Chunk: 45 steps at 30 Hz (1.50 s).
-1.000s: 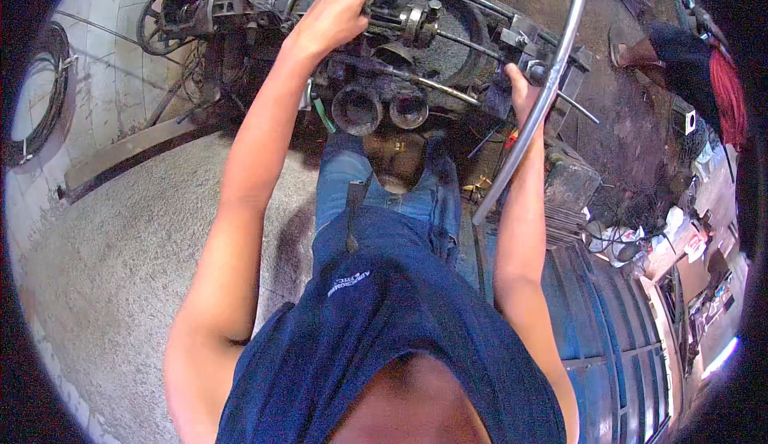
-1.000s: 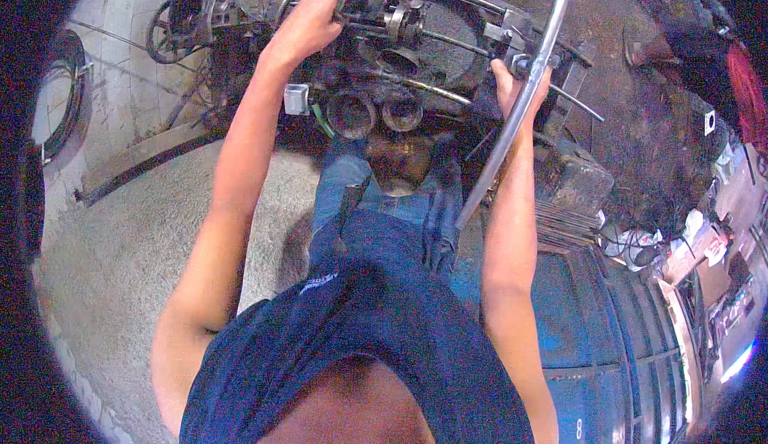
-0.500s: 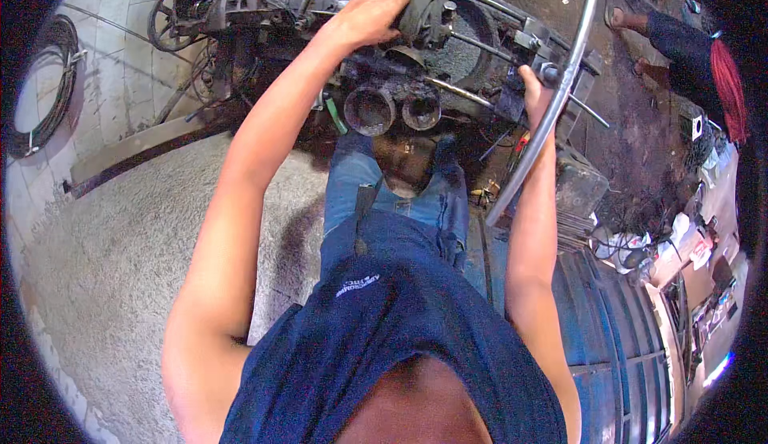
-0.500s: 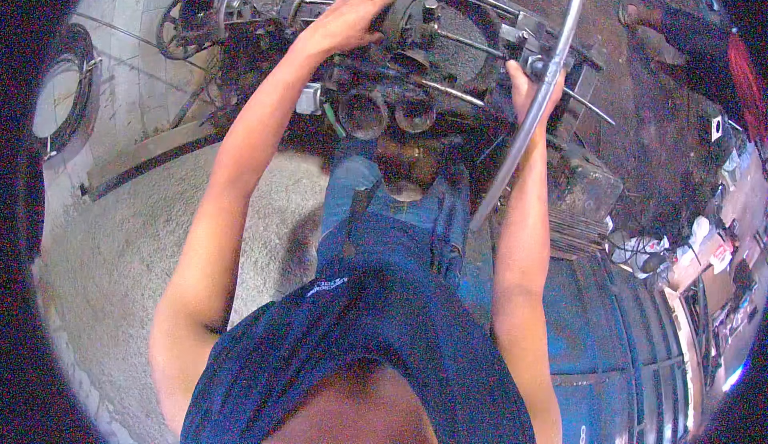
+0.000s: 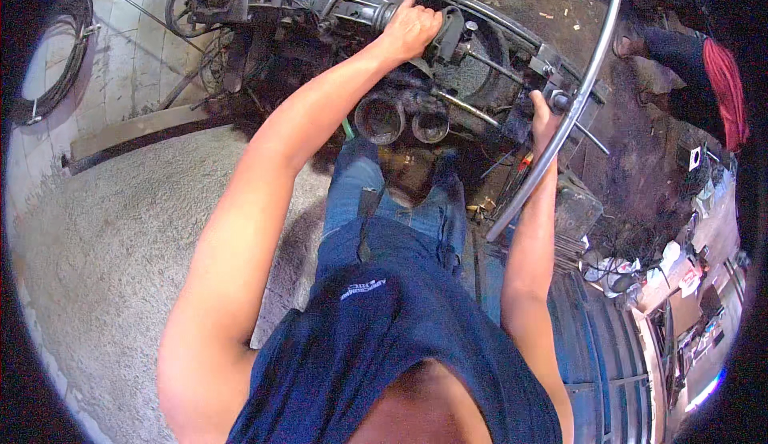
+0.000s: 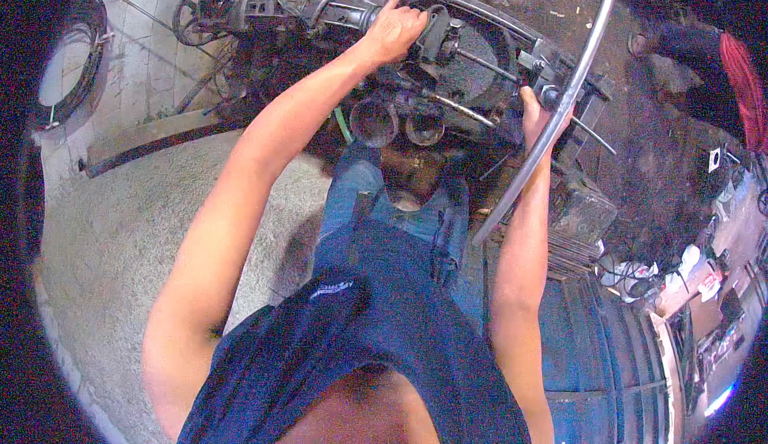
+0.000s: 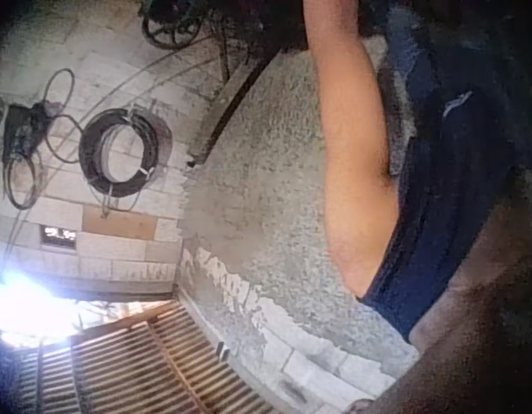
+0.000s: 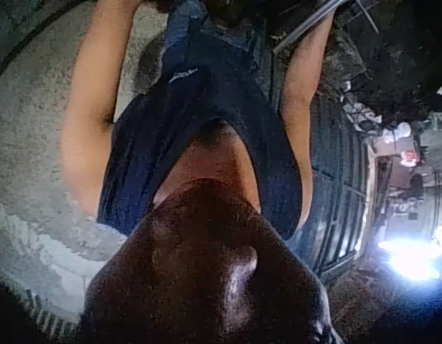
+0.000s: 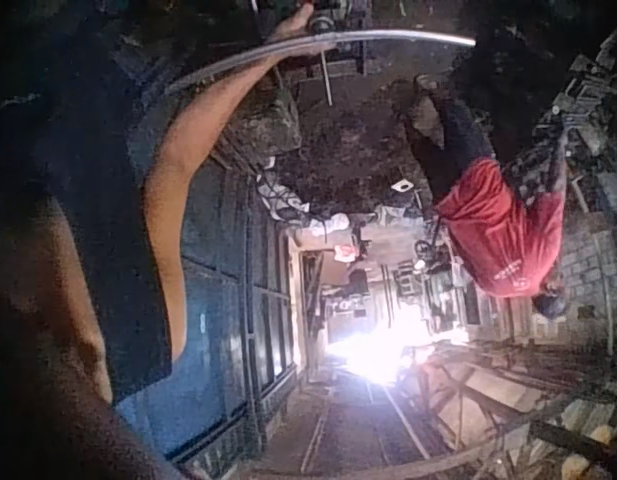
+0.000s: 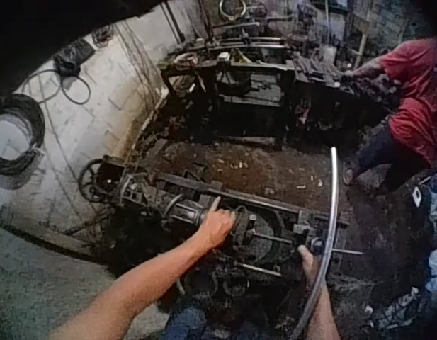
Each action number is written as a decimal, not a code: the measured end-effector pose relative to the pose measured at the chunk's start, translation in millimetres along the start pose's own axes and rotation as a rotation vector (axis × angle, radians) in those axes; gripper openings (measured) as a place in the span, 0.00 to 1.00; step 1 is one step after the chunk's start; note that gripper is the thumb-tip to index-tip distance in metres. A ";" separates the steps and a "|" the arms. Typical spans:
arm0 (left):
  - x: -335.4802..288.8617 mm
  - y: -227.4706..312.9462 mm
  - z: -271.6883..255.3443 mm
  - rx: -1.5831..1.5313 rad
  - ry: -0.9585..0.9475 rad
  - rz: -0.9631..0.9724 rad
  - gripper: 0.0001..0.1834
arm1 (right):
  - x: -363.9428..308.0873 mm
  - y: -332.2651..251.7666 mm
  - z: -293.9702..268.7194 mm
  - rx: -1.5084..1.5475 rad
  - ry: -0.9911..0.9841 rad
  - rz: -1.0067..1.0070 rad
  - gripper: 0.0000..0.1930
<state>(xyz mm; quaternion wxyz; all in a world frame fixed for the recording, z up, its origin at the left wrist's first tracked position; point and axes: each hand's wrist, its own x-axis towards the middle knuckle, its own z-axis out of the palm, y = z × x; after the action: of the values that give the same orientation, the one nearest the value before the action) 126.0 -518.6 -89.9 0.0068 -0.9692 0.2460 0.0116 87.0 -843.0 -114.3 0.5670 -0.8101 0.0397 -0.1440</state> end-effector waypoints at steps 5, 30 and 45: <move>-0.9 2.9 1.8 -0.030 0.134 -0.018 0.11 | 0.3 -0.2 -4.2 -0.016 -0.043 0.155 0.24; -2.6 12.6 -2.1 -0.073 0.081 -0.062 0.08 | 2.6 -18.9 -15.4 -0.288 -0.131 0.422 0.15; -0.7 13.1 -8.2 -0.048 0.055 -0.060 0.08 | 6.4 -45.3 -12.0 -0.340 -0.159 0.546 0.21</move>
<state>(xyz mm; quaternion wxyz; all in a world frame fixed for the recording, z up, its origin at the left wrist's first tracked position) 119.3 -530.0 -81.8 -0.0230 -0.9760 0.2166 -0.0094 85.2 -839.3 -67.1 0.4428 -0.8612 0.2342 0.0858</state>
